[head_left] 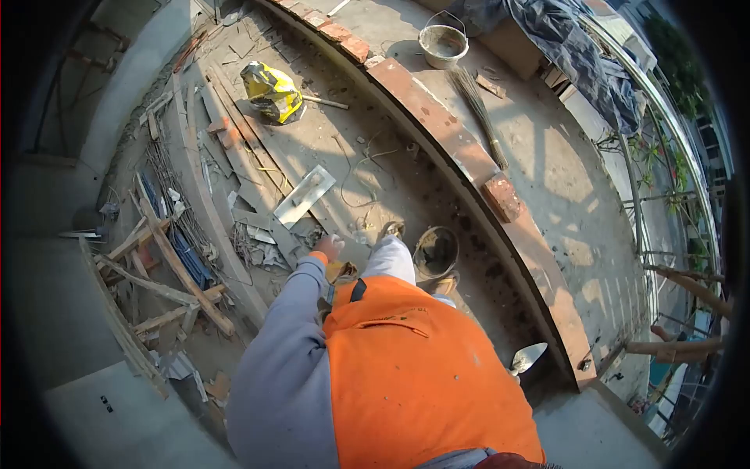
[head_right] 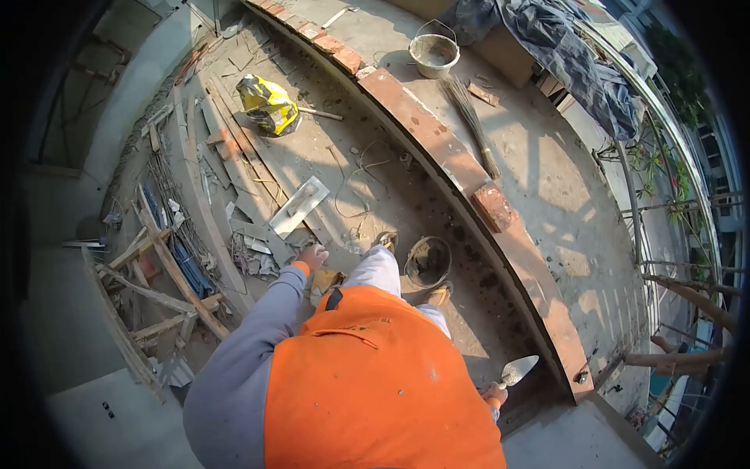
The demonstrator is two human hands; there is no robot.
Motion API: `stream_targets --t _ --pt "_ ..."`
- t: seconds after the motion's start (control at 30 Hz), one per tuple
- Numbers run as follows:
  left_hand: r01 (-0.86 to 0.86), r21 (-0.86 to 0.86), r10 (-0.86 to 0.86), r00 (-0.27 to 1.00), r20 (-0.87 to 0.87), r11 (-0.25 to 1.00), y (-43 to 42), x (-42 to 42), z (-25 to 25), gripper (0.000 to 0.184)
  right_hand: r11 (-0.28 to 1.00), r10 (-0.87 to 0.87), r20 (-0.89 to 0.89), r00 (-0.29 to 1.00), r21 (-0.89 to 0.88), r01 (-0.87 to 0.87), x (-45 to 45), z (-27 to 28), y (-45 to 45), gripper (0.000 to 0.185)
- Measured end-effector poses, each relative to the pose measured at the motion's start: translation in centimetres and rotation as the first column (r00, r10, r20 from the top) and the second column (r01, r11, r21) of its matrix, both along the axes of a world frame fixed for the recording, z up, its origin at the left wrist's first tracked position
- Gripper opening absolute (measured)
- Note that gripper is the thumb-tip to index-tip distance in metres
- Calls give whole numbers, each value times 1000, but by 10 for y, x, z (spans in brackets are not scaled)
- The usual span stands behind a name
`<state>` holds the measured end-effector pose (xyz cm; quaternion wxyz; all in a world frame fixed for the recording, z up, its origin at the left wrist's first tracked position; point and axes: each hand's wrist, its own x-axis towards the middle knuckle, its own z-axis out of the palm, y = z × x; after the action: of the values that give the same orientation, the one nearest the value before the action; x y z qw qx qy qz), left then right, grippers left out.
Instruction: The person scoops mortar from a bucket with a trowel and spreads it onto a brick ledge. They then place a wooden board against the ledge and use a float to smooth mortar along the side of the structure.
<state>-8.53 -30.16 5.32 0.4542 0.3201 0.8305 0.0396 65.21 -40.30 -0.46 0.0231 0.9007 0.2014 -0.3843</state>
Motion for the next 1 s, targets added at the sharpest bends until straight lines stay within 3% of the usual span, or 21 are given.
stream_targets --t 0.03,0.07,0.1,0.17,0.23,0.37,0.43,0.5,0.57,0.67,1.0 --pt "-27 0 27 1000 -12 1000 -25 2 -11 48 970 -207 -3 978 129 205 -8 3 19 28" --pt "-53 -2 53 998 -21 999 -52 1 -31 48 974 -175 4 984 144 173 -18 8 34 28" --pt "-84 9 84 996 -8 996 -75 1 -48 48 967 119 233 965 193 -166 -34 18 47 29" --pt "-174 -10 174 984 -24 985 -108 1 -72 46 920 308 303 902 148 -364 -53 28 88 34" --pt "-225 -10 224 974 -24 974 -114 0 -53 45 969 160 87 983 176 -174 -106 62 125 35" --pt "-337 -3 337 940 51 941 -136 -31 -72 46 924 227 -33 973 324 -204 -191 98 172 27" --pt "-366 165 370 929 8 916 -148 -44 -99 46 893 257 -125 958 409 -187 -222 114 182 23" --pt "-420 161 420 907 33 893 -151 -60 -99 46 889 280 -147 949 412 -198 -237 118 197 27" --pt "-474 160 473 880 48 866 -156 -76 -91 46 772 479 -178 859 552 -316 -239 113 208 29" --pt "-564 265 575 817 43 782 -170 -81 -85 46 781 504 -104 858 479 -401 -250 119 219 29" --pt "-679 248 692 720 43 691 -247 -16 -105 43 686 674 49 738 330 -648 -266 118 251 31"
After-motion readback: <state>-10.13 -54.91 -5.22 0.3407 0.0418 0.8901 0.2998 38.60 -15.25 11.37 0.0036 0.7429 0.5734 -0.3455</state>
